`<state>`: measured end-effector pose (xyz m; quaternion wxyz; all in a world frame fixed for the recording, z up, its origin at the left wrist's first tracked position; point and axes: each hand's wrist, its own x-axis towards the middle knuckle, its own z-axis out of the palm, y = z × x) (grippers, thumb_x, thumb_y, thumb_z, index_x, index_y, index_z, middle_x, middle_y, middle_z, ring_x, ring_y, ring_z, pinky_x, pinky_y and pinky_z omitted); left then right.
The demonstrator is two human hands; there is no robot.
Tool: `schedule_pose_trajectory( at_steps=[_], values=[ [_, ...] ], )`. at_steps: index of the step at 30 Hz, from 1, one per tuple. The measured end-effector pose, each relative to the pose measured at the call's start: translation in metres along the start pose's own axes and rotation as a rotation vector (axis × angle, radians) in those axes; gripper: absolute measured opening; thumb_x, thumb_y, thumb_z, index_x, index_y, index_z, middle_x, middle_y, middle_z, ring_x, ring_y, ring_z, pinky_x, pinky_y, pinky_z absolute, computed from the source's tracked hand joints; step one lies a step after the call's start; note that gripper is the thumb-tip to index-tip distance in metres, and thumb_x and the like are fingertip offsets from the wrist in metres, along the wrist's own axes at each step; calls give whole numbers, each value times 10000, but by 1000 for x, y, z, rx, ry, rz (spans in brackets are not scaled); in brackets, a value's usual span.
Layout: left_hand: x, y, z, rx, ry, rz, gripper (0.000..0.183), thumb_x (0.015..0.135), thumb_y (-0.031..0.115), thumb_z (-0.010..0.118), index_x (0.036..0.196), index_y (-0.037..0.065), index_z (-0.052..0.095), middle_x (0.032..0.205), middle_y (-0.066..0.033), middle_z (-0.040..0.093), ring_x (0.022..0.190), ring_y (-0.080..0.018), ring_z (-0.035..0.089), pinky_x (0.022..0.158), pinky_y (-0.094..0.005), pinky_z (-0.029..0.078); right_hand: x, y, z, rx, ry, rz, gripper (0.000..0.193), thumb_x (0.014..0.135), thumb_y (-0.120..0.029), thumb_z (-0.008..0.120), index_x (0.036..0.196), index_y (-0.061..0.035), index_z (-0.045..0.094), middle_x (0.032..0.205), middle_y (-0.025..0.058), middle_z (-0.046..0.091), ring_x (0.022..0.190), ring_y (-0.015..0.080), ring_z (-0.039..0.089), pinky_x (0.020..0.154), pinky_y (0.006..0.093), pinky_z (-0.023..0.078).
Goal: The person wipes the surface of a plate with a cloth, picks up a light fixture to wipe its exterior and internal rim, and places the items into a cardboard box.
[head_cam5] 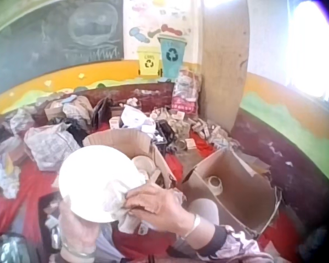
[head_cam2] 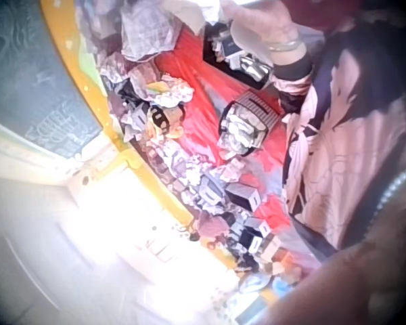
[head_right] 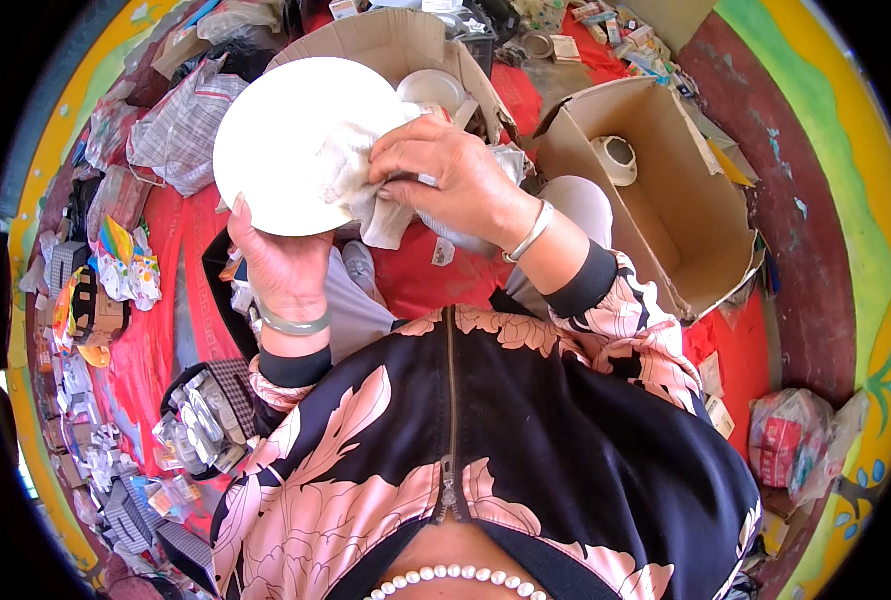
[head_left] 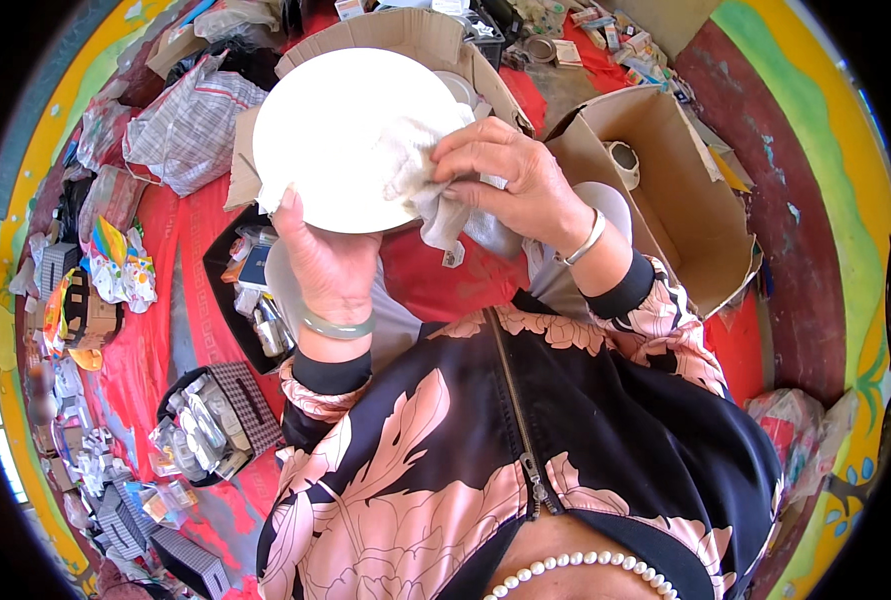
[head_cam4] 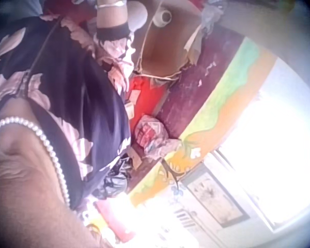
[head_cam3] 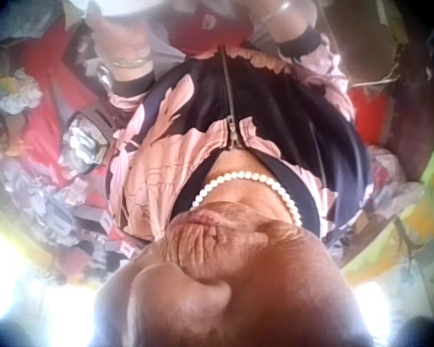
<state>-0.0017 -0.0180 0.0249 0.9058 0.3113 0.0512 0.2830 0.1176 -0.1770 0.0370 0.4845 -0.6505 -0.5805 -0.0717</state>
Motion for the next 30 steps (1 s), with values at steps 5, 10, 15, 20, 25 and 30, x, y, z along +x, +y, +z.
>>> schedule_pose_trajectory(
  at_steps=[5, 10, 15, 20, 25, 30],
  values=[
    [-6, -9, 1, 4, 26, -142, 650, 827, 449, 556, 1313, 51, 386, 1263, -94, 486, 1156, -257, 477, 969, -417, 399, 7, -18, 20, 130, -34, -87, 126, 709, 17, 686, 825, -20, 653, 913, 93, 618, 822, 242, 606, 729, 319, 496],
    [-7, -16, -10, -55, 53, -157, 609, 836, 447, 547, 1289, 61, 416, 1228, -94, 515, 1134, -246, 496, 956, -384, 413, 15, -28, 32, 75, 3, -140, 94, 698, -19, 663, 777, -37, 616, 828, 92, 606, 811, 286, 588, 718, 355, 483],
    [-5, -2, 6, 57, 34, 9, 608, 840, 445, 545, 1292, 61, 411, 1232, -99, 511, 1136, -243, 494, 968, -392, 405, 4, 2, 3, 30, -76, -58, 97, 692, -28, 663, 770, -38, 606, 783, 98, 590, 786, 292, 578, 689, 360, 476],
    [-10, -10, 1, 87, 20, -122, 611, 848, 478, 526, 1261, 35, 445, 1191, -97, 540, 1089, -227, 524, 936, -353, 418, 15, -19, 28, 104, -46, -163, 85, 693, -47, 654, 757, -45, 598, 780, 93, 581, 803, 296, 568, 709, 357, 473],
    [-11, -7, -4, 66, -1, -130, 637, 834, 461, 549, 1300, 46, 423, 1228, -93, 529, 1089, -249, 532, 928, -377, 435, 18, -19, 26, 101, -143, -186, 90, 685, -65, 650, 734, -40, 579, 776, 91, 575, 799, 297, 566, 713, 362, 471],
    [-3, 9, -20, -29, -34, -25, 674, 796, 394, 605, 1344, 80, 369, 1304, -91, 481, 1195, -277, 479, 982, -460, 425, 9, 24, -40, -74, 141, 256, 133, 777, -25, 618, 904, -34, 656, 815, 47, 619, 764, 176, 585, 707, 267, 476]
  ],
)
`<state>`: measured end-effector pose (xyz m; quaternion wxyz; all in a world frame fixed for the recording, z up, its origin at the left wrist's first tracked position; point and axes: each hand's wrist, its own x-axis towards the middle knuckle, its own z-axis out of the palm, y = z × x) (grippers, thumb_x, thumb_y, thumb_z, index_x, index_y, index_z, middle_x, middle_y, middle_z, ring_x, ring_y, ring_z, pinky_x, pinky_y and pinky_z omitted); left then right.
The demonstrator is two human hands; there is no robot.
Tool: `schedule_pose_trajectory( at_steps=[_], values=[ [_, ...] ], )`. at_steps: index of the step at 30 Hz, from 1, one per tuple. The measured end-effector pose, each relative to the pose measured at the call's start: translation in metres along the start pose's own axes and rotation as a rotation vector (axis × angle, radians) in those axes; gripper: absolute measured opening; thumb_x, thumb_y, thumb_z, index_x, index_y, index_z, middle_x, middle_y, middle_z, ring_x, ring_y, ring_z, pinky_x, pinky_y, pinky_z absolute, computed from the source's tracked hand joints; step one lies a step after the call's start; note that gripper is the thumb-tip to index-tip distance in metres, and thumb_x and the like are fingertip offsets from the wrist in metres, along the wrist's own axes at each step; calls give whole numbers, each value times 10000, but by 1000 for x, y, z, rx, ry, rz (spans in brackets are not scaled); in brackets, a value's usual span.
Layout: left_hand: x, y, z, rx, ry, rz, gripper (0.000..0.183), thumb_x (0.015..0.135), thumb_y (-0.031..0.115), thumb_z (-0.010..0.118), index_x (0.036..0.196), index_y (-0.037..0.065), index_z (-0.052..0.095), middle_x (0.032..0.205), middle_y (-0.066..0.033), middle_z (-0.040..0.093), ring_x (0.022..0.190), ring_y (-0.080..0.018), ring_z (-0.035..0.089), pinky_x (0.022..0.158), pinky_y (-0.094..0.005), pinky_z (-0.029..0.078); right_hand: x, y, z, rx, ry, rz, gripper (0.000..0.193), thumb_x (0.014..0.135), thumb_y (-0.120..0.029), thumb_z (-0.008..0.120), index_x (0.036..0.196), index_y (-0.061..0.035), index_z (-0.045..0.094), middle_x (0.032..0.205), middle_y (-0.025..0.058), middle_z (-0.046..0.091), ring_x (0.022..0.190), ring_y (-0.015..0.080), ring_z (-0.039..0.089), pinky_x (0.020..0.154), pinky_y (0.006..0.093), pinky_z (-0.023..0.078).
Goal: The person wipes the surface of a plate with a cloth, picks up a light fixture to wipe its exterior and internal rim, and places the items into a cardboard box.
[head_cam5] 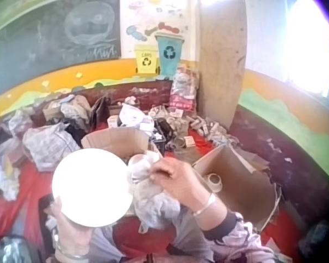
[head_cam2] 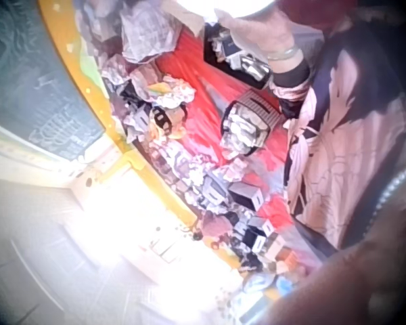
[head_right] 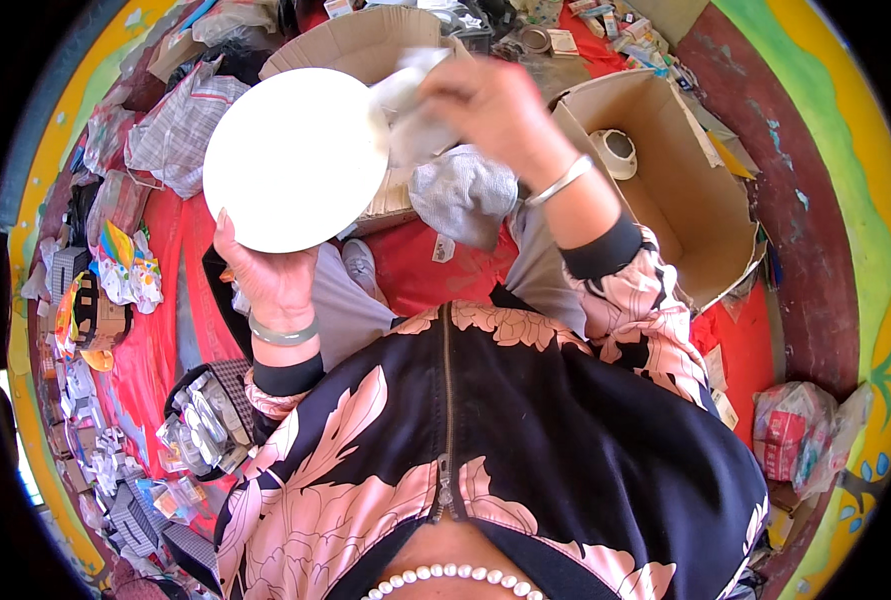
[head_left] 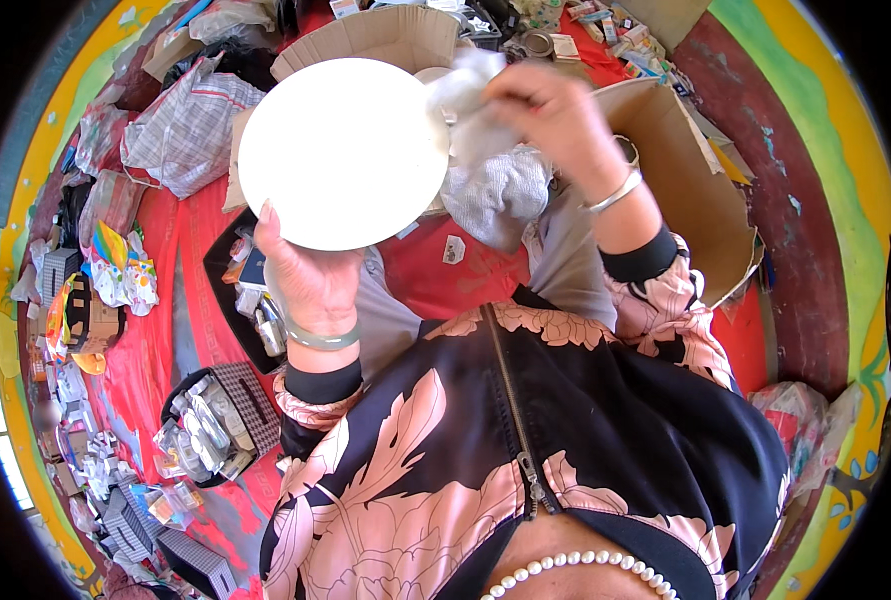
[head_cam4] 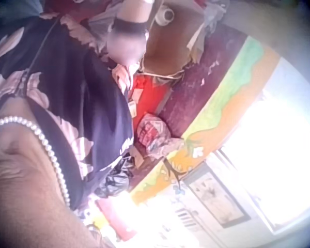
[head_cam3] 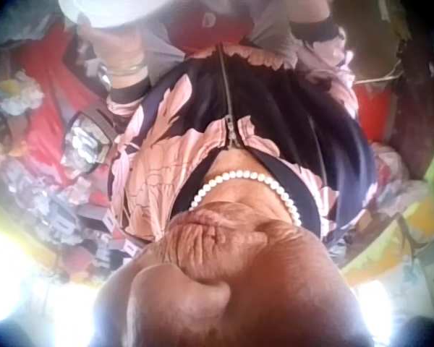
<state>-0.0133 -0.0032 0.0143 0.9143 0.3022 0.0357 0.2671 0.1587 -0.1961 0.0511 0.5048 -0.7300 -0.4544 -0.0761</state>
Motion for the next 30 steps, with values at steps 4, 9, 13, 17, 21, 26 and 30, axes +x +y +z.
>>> schedule_pose_trajectory(
  at_steps=[4, 9, 13, 17, 21, 26, 30],
  values=[
    [-1, 4, -2, -23, 21, 78, 710, 766, 353, 644, 1347, 64, 357, 1299, -92, 467, 1196, -259, 466, 979, -432, 422, 11, 7, -34, 584, 302, 183, 209, 835, 15, 595, 1031, -27, 652, 946, 26, 627, 890, 110, 576, 780, 211, 464],
    [-5, -1, 8, -11, 39, 81, 696, 769, 344, 630, 1341, 52, 363, 1295, -94, 463, 1189, -249, 465, 976, -413, 416, -16, -16, 8, 280, 235, -1, 195, 814, 21, 624, 997, -38, 654, 1157, 67, 593, 1039, 148, 561, 859, 274, 473],
    [-6, -10, 12, 10, 61, 105, 667, 776, 344, 612, 1322, 34, 384, 1281, -104, 477, 1175, -245, 477, 966, -413, 423, -49, -43, 54, -184, -5, -229, 312, 795, -94, 650, 1104, -58, 616, 1207, 153, 575, 1198, 308, 497, 988, 402, 386],
    [-11, -14, 6, 60, 76, 75, 652, 782, 341, 599, 1304, 8, 398, 1252, -106, 502, 1148, -249, 501, 964, -406, 425, -52, -16, 59, -172, 2, -217, 388, 808, -59, 612, 1192, -30, 563, 1290, 185, 501, 1266, 353, 412, 1033, 408, 342],
    [-21, -20, -1, 17, -4, -20, 632, 763, 230, 636, 1301, -5, 400, 1238, -99, 518, 1152, -251, 507, 981, -399, 423, -39, -8, 49, -180, 26, -136, 504, 813, -5, 559, 1303, 10, 442, 1377, 243, 379, 1299, 399, 340, 1061, 417, 305],
    [-21, -22, -9, 31, -86, -105, 609, 761, 183, 633, 1291, -15, 407, 1226, -121, 524, 1146, -243, 515, 982, -396, 426, -19, -6, 35, -343, -62, -169, 594, 838, -37, 524, 1384, 11, 298, 1420, 261, 293, 1333, 393, 277, 1076, 442, 268],
    [-22, -22, -9, 60, -91, -160, 588, 771, 178, 622, 1283, -20, 413, 1214, -120, 532, 1138, -238, 519, 975, -388, 426, -3, -15, 33, -473, -95, -239, 542, 863, -87, 486, 1378, -17, 334, 1447, 171, 311, 1359, 309, 267, 1092, 432, 235]
  ],
)
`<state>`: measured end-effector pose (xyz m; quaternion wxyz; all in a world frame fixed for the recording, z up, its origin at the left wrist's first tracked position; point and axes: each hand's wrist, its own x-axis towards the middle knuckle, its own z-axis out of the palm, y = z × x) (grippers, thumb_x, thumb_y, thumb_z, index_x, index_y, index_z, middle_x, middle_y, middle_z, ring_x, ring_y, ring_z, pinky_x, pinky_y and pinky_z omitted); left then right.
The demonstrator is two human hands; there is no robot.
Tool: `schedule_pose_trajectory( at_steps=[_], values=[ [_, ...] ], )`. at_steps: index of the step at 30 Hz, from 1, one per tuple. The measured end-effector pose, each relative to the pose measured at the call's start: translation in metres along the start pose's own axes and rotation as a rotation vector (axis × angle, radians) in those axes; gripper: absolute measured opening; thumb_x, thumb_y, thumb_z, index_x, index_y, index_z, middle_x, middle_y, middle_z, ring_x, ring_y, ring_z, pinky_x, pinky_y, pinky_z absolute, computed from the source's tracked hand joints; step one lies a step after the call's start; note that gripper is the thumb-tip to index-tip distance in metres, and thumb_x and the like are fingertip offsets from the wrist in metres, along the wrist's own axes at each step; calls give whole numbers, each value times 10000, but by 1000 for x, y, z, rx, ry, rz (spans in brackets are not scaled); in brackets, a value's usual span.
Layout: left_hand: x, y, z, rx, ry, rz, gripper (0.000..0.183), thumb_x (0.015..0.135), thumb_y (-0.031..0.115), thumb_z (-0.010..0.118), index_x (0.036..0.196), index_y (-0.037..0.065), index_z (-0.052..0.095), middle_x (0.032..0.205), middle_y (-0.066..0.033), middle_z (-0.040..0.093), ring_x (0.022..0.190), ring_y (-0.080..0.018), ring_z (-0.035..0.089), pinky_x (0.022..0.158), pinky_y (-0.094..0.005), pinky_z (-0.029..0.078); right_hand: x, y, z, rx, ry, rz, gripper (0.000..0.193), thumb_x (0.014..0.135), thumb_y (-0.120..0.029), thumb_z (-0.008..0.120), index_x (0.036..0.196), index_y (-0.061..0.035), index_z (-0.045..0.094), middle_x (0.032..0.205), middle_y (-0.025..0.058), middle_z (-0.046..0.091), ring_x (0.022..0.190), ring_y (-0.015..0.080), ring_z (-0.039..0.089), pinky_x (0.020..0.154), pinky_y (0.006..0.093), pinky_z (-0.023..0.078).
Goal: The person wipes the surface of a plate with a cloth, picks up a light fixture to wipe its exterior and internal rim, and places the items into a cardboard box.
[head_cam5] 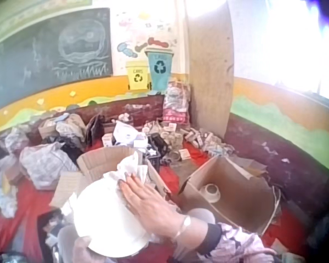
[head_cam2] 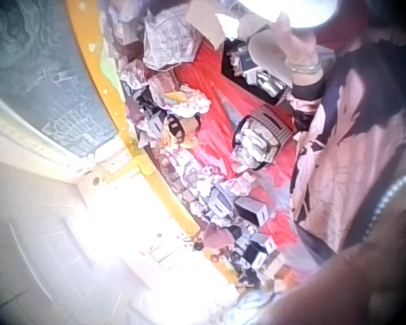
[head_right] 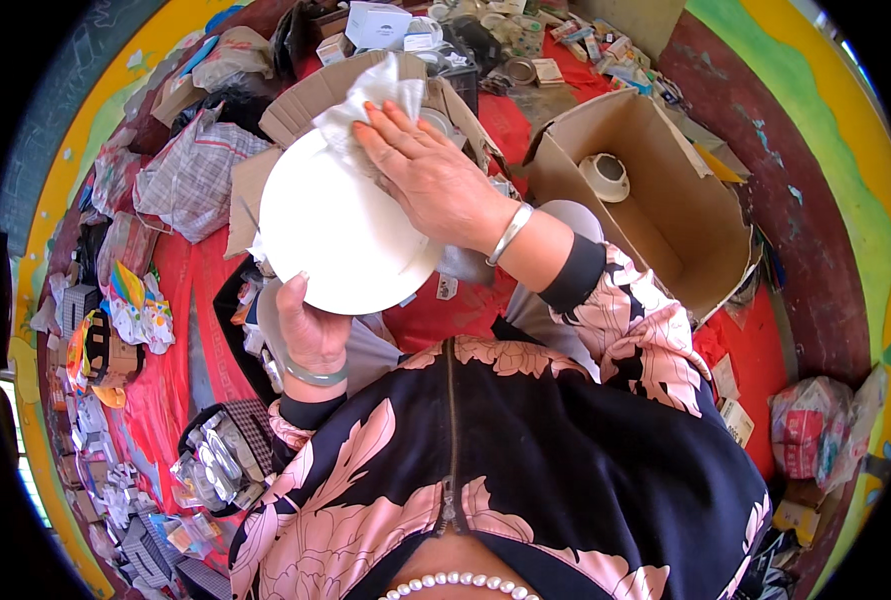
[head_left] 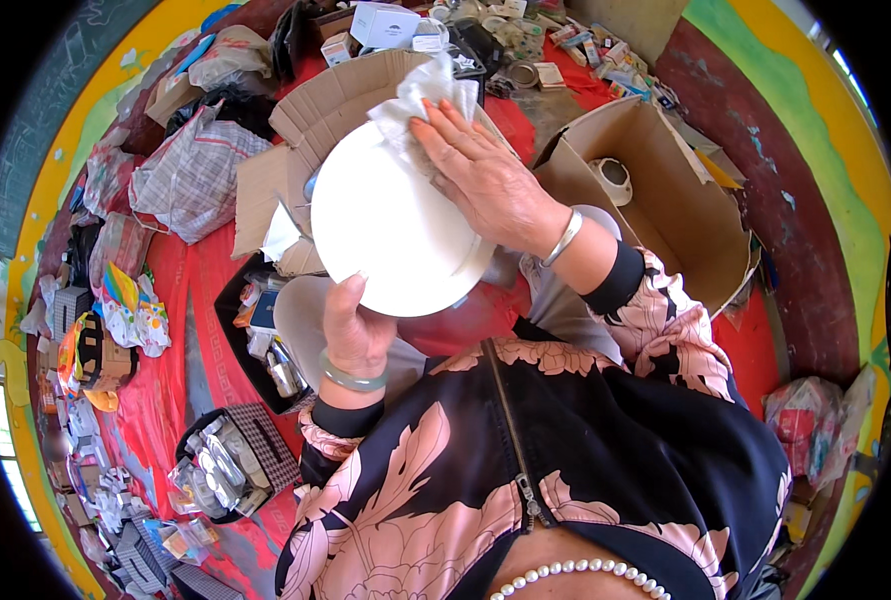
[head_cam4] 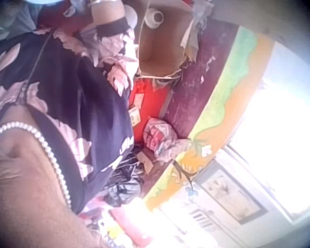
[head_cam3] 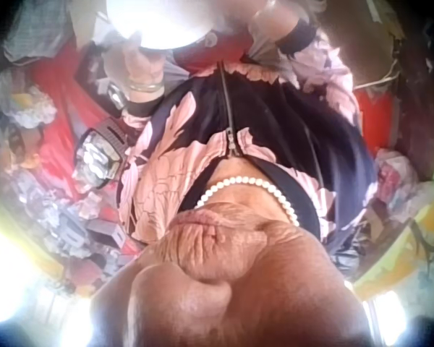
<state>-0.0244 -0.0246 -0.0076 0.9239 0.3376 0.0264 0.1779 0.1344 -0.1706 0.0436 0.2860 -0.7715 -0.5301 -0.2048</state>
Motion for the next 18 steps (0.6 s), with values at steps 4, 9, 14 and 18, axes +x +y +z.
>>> schedule_pose_trajectory(
  at_steps=[4, 9, 14, 18],
  values=[
    [-1, -3, 6, 65, 5, -99, 597, 768, 221, 643, 1288, 19, 429, 1214, -94, 544, 1123, -237, 529, 982, -389, 418, 13, -10, -2, -120, -87, -210, 550, 854, -106, 442, 1391, -57, 333, 1470, 138, 286, 1364, 291, 270, 1096, 423, 248],
    [-3, -5, 10, -19, 45, -139, 562, 809, 210, 613, 1292, 0, 415, 1253, -113, 503, 1177, -241, 475, 1009, -391, 375, 10, -35, 0, 71, -235, -494, 530, 853, -165, 454, 1371, -91, 369, 1475, 110, 287, 1353, 251, 307, 1075, 403, 305],
    [-1, -3, 8, 24, 21, -106, 615, 795, 210, 622, 1322, 8, 375, 1253, -107, 494, 1168, -248, 479, 1002, -394, 385, 10, -16, 3, -18, -192, -357, 545, 853, -122, 423, 1390, -71, 340, 1476, 125, 281, 1362, 254, 285, 1082, 401, 290],
    [0, 1, 5, 24, 61, -64, 640, 776, 210, 641, 1323, 11, 375, 1254, -101, 495, 1147, -247, 495, 982, -398, 409, -4, 15, 2, -14, -29, -51, 516, 792, -34, 495, 1306, -33, 447, 1343, 164, 448, 1220, 278, 470, 982, 364, 406]
  ],
)
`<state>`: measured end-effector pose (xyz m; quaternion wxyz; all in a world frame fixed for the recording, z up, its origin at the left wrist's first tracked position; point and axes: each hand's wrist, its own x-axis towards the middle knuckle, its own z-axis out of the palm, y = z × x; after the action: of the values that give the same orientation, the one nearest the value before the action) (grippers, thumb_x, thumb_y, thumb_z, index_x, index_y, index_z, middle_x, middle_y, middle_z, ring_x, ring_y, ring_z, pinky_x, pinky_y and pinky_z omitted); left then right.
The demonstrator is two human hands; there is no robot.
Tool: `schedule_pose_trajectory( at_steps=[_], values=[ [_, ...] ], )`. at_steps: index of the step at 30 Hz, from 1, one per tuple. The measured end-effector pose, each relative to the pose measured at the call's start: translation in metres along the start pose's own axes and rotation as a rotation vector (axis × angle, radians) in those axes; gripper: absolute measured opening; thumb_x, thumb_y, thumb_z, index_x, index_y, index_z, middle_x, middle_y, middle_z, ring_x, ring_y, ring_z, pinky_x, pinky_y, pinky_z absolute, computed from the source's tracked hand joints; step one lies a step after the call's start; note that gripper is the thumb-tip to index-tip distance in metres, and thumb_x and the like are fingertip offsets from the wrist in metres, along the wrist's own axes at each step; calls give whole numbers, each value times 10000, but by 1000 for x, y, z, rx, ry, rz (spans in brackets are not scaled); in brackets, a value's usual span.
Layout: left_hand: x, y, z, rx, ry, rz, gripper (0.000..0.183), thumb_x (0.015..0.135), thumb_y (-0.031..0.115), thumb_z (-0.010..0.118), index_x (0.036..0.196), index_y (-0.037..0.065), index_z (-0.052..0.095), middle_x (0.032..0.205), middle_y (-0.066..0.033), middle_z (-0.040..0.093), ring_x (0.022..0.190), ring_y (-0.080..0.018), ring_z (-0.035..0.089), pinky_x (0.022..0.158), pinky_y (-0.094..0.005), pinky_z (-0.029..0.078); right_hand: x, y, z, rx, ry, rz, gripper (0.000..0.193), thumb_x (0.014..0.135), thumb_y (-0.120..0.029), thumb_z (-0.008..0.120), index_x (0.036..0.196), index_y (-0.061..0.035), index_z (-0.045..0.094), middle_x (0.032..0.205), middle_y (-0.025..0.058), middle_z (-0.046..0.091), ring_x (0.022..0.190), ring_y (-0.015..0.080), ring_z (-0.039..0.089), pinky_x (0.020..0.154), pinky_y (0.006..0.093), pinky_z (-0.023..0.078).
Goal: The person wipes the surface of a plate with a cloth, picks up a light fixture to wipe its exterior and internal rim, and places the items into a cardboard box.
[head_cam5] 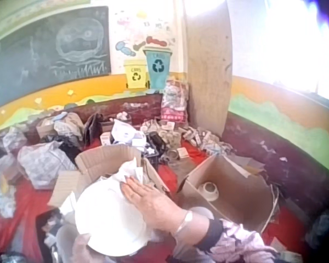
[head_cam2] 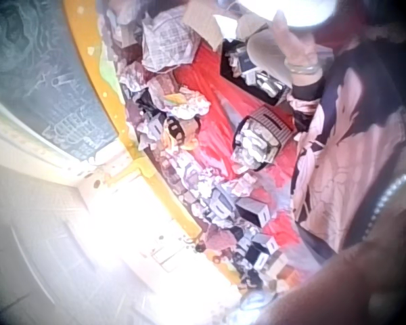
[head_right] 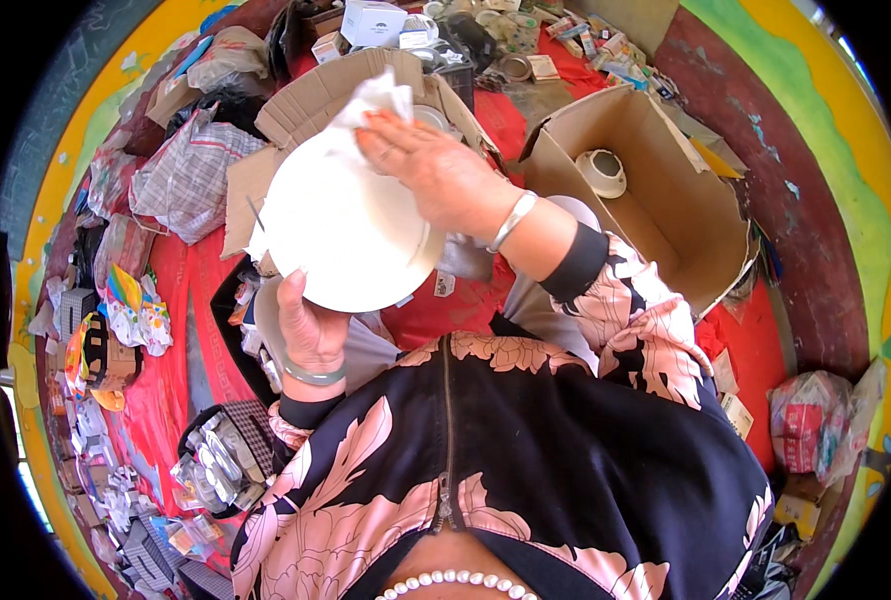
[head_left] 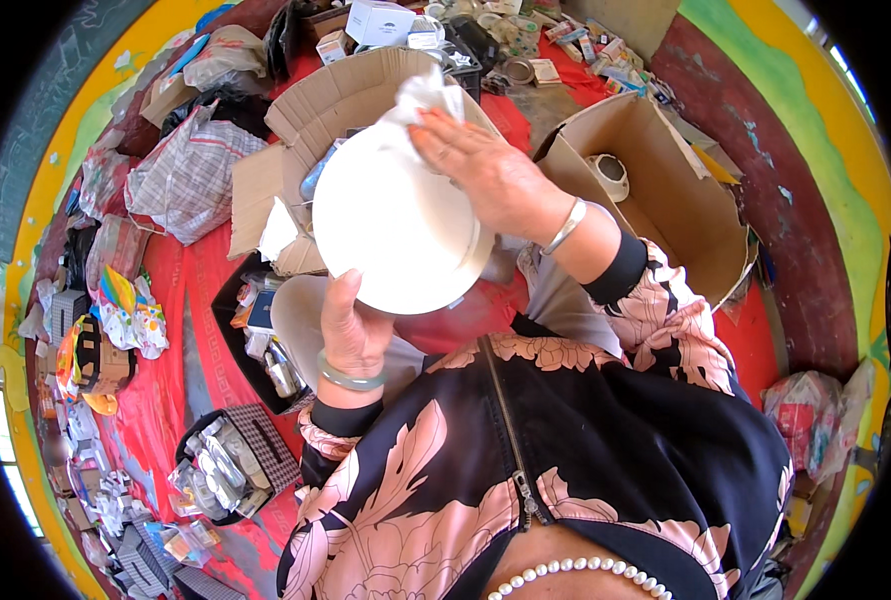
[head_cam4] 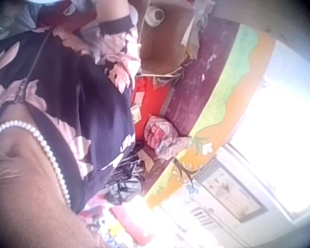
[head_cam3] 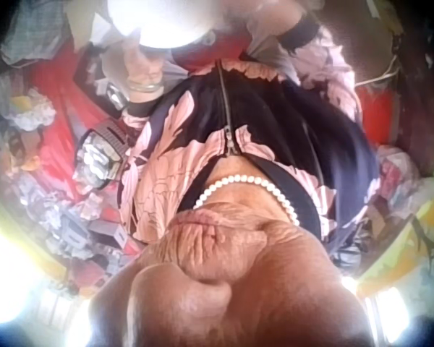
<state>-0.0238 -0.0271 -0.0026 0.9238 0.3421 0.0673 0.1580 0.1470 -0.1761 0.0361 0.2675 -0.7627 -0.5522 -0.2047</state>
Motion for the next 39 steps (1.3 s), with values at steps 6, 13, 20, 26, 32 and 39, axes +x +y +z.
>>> schedule_pose_trajectory(
  at_steps=[6, 13, 20, 26, 32, 39],
  values=[
    [4, 8, -6, -47, -13, 84, 653, 768, 248, 665, 1315, 17, 392, 1249, -110, 513, 1154, -256, 508, 979, -408, 428, -30, 28, -6, 204, 348, 315, 323, 766, 41, 578, 1081, -17, 622, 973, 156, 633, 799, 272, 630, 700, 300, 499],
    [5, -3, -2, -137, -44, -23, 703, 758, 256, 693, 1330, 16, 363, 1282, -111, 484, 1171, -264, 489, 1006, -415, 399, 6, -12, -19, 426, 496, 250, 216, 785, 23, 570, 987, -20, 635, 836, 121, 611, 737, 245, 603, 670, 293, 482],
    [4, -10, 3, 25, -173, -67, 730, 752, 314, 733, 1332, 43, 382, 1296, -92, 492, 1207, -266, 468, 1025, -437, 374, 36, -43, 1, 483, 285, 11, 229, 742, 42, 580, 945, -44, 642, 865, 114, 610, 792, 280, 592, 707, 332, 488],
    [6, -17, -17, -227, -87, -4, 958, 688, 667, 639, 1358, 47, 348, 1298, -93, 468, 1152, -228, 493, 971, -394, 418, 21, -80, -1, 569, -16, -248, 163, 717, 8, 598, 871, -43, 613, 848, 112, 578, 814, 311, 568, 726, 360, 476],
    [4, -3, -19, -219, -112, 80, 826, 776, 630, 575, 1326, 40, 395, 1254, -109, 516, 1099, -245, 527, 937, -375, 433, 4, -73, -5, 541, -229, -283, 123, 692, 14, 571, 806, -33, 563, 843, 110, 558, 829, 314, 549, 731, 361, 459],
    [6, 3, 0, -164, 3, 100, 653, 833, 415, 575, 1325, 31, 384, 1276, -116, 498, 1155, -266, 493, 994, -389, 387, 2, -57, -21, 309, -184, -394, 295, 703, 11, 583, 992, -32, 621, 1042, 97, 613, 1054, 282, 561, 913, 391, 435]
  ],
)
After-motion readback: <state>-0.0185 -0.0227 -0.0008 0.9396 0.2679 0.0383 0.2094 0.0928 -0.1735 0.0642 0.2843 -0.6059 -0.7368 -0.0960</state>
